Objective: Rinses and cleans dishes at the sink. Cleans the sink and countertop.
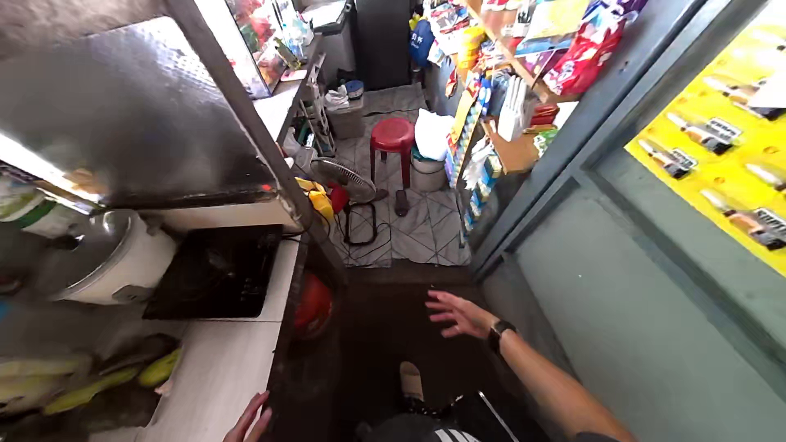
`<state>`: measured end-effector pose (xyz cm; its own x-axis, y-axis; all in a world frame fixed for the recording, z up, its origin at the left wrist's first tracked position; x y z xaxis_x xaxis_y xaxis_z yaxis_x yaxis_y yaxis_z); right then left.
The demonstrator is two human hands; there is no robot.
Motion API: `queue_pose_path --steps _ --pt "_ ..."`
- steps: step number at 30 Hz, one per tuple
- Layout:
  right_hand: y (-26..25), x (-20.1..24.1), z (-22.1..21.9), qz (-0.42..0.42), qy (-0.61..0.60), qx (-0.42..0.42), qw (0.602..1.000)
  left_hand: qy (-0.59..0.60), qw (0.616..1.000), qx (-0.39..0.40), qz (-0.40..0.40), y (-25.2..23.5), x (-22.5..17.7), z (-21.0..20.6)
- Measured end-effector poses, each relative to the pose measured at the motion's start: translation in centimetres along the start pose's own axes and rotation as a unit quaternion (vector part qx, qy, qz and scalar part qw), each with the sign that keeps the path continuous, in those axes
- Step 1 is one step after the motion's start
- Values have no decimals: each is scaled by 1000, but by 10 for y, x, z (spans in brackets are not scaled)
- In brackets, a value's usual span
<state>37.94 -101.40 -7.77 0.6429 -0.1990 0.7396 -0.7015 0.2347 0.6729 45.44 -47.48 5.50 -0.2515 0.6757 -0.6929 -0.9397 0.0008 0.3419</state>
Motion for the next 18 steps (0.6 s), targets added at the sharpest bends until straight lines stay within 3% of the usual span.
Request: queue_pose_path --steps 1,2,3,4,5,8,11,15,18 --pt "-5 -34 28 -16 122 -40 992 -74 997 -5 12 -13 -9 -9" --pt "-9 -70 54 -25 303 -57 951 -175 984 -24 23 -25 -18 -14" --pt "-9 -104 76 -40 463 -58 883 -254 966 -47 30 -37 -25 -20" --pt "-6 -130 93 -65 535 -56 841 -293 953 -69 21 -52 -35 -27" --pt "-5 -149 107 -69 533 -66 841 -297 951 -83 -4 -68 -48 -37" --pt "15 -180 144 -68 355 -150 920 -260 961 -53 -73 -106 -92 -86" --pt "34 -191 171 -115 339 -178 917 -295 952 0 -76 -133 -151 -134" --pt "28 -163 189 -133 301 -193 924 -284 945 86 -139 -180 -211 -205" --pt "-14 -119 187 -106 304 -167 932 -246 948 169 -113 -227 -200 -264"
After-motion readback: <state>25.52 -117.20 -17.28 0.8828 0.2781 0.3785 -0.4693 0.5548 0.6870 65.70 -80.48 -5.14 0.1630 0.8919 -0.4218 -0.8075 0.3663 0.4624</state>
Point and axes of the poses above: each hand's wrist, its own y-axis away from the middle knuckle, its own z-axis out of the back of the hand, x = y × z, the point moved 9 cm from there along -y, towards the middle knuckle, and after that the axes turned 13 degrees about -x, right-handed, at the moved point
